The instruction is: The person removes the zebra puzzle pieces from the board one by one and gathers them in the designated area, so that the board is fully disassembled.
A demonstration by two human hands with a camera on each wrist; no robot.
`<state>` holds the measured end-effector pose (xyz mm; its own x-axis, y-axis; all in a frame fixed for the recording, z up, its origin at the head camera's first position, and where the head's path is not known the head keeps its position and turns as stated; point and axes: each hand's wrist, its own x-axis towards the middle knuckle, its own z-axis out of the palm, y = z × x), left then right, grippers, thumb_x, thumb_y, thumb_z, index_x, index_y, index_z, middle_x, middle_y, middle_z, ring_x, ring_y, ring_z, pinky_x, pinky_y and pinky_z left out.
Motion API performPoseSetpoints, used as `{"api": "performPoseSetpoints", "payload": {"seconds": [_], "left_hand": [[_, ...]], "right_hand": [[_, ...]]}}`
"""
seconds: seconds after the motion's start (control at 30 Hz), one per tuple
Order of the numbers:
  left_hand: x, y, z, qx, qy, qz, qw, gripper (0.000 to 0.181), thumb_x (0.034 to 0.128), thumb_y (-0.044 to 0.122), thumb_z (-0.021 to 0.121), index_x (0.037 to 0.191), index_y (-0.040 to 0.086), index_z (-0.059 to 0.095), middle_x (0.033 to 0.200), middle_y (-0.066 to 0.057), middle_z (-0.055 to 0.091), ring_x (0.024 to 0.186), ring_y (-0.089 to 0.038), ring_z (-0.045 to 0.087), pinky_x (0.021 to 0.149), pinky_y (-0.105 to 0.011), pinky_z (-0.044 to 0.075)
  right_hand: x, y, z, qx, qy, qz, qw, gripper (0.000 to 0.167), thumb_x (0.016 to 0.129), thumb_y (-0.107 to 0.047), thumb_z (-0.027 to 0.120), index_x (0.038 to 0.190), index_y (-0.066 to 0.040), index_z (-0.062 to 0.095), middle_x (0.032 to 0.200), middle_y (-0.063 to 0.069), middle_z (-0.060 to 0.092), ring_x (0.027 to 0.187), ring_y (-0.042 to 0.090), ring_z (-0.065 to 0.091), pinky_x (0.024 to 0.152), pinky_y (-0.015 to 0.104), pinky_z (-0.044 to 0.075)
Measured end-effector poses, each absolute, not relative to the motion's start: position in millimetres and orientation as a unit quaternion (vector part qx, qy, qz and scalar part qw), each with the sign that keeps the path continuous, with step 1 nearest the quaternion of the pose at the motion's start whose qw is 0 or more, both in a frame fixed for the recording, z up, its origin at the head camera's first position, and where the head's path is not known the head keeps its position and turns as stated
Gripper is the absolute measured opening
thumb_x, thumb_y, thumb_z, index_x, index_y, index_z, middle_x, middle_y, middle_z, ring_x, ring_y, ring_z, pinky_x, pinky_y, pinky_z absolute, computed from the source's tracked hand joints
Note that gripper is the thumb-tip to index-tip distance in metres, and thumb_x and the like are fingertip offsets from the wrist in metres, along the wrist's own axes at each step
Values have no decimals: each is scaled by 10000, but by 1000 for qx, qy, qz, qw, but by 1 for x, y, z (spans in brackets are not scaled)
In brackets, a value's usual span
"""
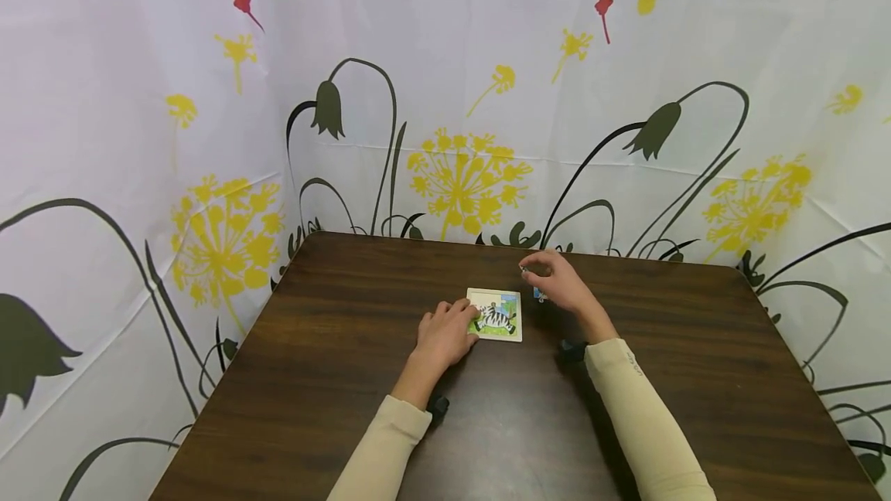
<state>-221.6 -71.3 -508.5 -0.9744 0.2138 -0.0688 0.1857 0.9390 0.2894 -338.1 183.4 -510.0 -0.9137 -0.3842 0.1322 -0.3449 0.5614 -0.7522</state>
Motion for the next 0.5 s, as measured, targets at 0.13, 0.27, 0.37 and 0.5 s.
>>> {"api": "performPoseSetpoints", "payload": {"seconds": [0.13,0.27,0.37,0.5], "left_hand": [[-222,-71,-507,100,983,145,51,437,1036,323,740,1458,245,658,1629,-34,540,1444,-346,520,1111,-632,465],[-222,-71,-507,94,984,143,47,432,1028,324,749,1447,252,672,1621,-28,553,1439,-344,530,1112,-641,465],[-222,-70,-508,92,985,138,46,434,1023,329,755,1444,261,677,1618,-21,558,1436,-338,535,1112,-642,466],[-222,-70,-507,94,986,132,45,435,1020,336,758,1442,269,679,1617,-16,560,1436,-331,537,1114,-646,468]], "right_hand": [[-339,200,-511,-195,890,-411,30,316,1058,-189,688,1322,-17,715,1363,182,700,1236,393,648,997,554,538],[-338,214,-513,-190,901,-387,43,329,1052,-185,697,1334,-16,704,1325,202,725,1266,420,660,1057,612,514],[-337,223,-513,-177,915,-359,52,352,1042,-181,714,1343,1,691,1288,227,725,1238,432,667,1063,626,507],[-335,233,-514,-157,930,-325,68,359,1031,-183,722,1313,39,698,1281,262,720,1234,453,665,1066,626,510]]}}
